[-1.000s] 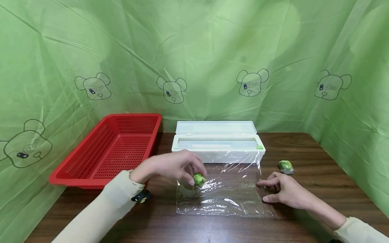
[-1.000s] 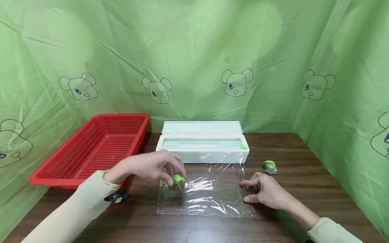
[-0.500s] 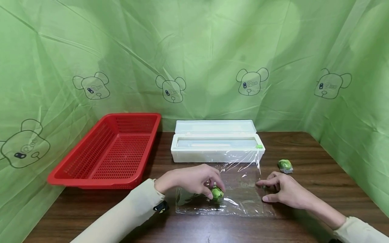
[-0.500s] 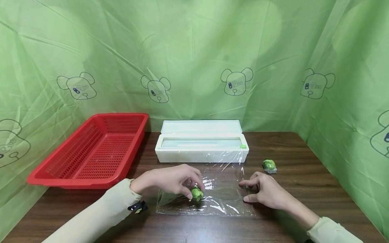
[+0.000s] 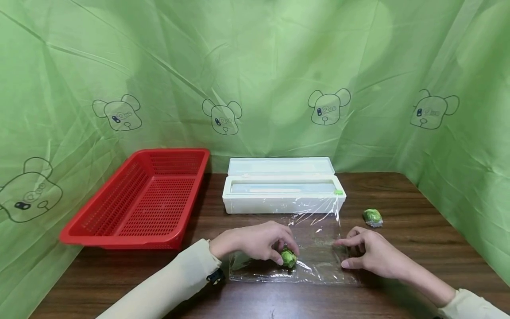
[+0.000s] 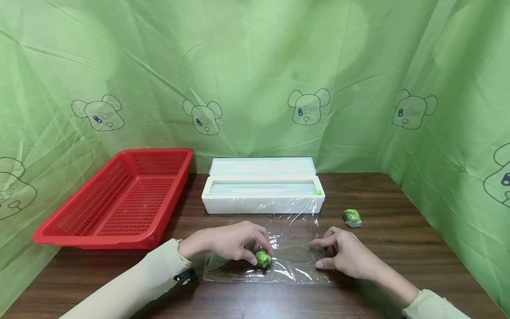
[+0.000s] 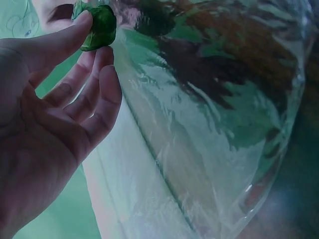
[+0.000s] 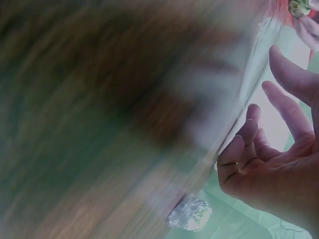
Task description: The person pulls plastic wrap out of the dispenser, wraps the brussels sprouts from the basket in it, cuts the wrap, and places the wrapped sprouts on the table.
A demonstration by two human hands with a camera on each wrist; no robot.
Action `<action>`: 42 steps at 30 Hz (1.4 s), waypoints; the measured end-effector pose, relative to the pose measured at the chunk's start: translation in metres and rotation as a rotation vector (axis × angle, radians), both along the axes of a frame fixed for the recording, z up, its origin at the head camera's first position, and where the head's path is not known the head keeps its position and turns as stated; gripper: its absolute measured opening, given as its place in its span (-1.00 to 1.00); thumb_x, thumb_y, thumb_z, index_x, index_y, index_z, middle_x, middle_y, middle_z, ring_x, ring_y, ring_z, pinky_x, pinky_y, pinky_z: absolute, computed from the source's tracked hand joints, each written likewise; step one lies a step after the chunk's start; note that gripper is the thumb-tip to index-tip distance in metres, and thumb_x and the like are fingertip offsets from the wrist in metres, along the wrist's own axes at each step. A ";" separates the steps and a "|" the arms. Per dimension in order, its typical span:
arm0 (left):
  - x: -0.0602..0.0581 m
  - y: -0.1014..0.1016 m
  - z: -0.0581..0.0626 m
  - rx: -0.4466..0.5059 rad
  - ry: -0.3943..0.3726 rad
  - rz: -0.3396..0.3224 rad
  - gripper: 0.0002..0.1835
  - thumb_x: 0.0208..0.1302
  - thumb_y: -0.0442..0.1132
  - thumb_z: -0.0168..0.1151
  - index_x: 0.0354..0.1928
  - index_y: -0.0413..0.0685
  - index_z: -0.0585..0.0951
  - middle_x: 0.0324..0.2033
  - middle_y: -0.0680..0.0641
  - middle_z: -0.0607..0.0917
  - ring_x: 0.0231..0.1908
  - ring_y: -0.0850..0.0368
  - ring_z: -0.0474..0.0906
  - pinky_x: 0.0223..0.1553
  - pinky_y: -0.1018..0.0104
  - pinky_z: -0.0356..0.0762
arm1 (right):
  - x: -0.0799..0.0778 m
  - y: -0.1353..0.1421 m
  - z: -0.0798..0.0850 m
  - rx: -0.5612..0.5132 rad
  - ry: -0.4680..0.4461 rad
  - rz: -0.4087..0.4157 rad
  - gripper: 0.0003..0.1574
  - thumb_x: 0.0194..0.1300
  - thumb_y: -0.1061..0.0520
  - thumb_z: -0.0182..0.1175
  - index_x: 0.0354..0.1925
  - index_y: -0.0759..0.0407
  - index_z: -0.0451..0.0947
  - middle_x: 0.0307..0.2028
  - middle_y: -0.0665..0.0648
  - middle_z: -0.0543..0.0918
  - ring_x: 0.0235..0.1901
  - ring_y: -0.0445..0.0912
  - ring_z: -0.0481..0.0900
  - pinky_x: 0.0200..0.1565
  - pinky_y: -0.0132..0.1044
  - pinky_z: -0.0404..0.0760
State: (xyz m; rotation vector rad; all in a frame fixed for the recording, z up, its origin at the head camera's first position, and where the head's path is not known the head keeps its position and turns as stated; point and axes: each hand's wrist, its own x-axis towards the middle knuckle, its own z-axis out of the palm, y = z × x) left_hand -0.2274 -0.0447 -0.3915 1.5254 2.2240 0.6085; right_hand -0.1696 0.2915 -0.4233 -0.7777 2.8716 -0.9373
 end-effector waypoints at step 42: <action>0.016 -0.039 -0.005 -0.007 0.007 0.145 -0.48 0.16 -0.09 0.62 0.09 -0.04 0.59 -0.20 0.10 0.64 -0.26 0.30 0.57 -0.20 0.49 0.56 | 0.027 -0.029 -0.002 -0.094 -0.026 0.225 -0.58 -0.06 -0.07 0.68 -0.18 -0.07 0.84 -0.30 -0.24 0.60 -0.32 -0.27 0.49 -0.33 -0.33 0.52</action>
